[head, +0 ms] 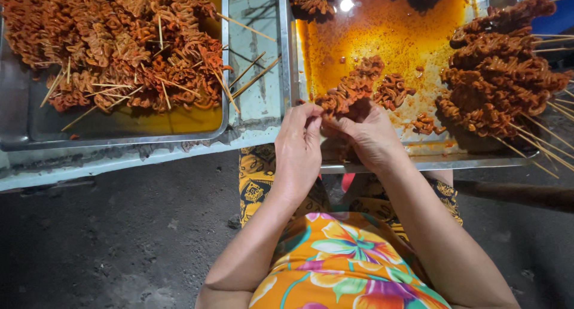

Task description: The person threads pieces of marinated meat onto wooden skewers by hand, moving the completed skewers from a tray into a larger metal container.

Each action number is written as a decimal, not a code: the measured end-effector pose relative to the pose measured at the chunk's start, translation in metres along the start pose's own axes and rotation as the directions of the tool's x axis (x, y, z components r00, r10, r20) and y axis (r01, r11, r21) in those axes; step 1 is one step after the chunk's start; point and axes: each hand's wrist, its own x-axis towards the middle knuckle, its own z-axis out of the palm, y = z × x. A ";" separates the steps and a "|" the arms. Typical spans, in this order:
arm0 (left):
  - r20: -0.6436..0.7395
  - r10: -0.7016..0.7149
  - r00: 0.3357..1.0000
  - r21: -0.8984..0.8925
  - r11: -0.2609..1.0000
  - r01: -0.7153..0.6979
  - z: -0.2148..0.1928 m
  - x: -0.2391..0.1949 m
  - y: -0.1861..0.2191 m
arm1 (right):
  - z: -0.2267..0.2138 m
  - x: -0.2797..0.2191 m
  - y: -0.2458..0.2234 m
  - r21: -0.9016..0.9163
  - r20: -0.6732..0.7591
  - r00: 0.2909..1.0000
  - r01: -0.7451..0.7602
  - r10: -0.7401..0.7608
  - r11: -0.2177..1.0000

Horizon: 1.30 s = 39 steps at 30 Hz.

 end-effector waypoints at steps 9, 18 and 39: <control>0.013 -0.012 1.000 -0.026 1.000 0.012 0.000 -0.001 0.002 | 0.012 -0.006 -0.011 -0.104 -0.098 0.995 -0.036 0.025 0.994; -0.021 0.011 1.000 0.072 0.997 -0.010 -0.011 0.005 -0.001 | 0.002 0.002 0.002 -0.110 -0.033 0.998 0.050 -0.054 0.993; -0.015 0.064 0.998 -0.008 0.998 -0.064 -0.015 0.003 0.010 | -0.024 -0.004 -0.009 0.298 -0.059 0.992 0.121 -0.108 0.947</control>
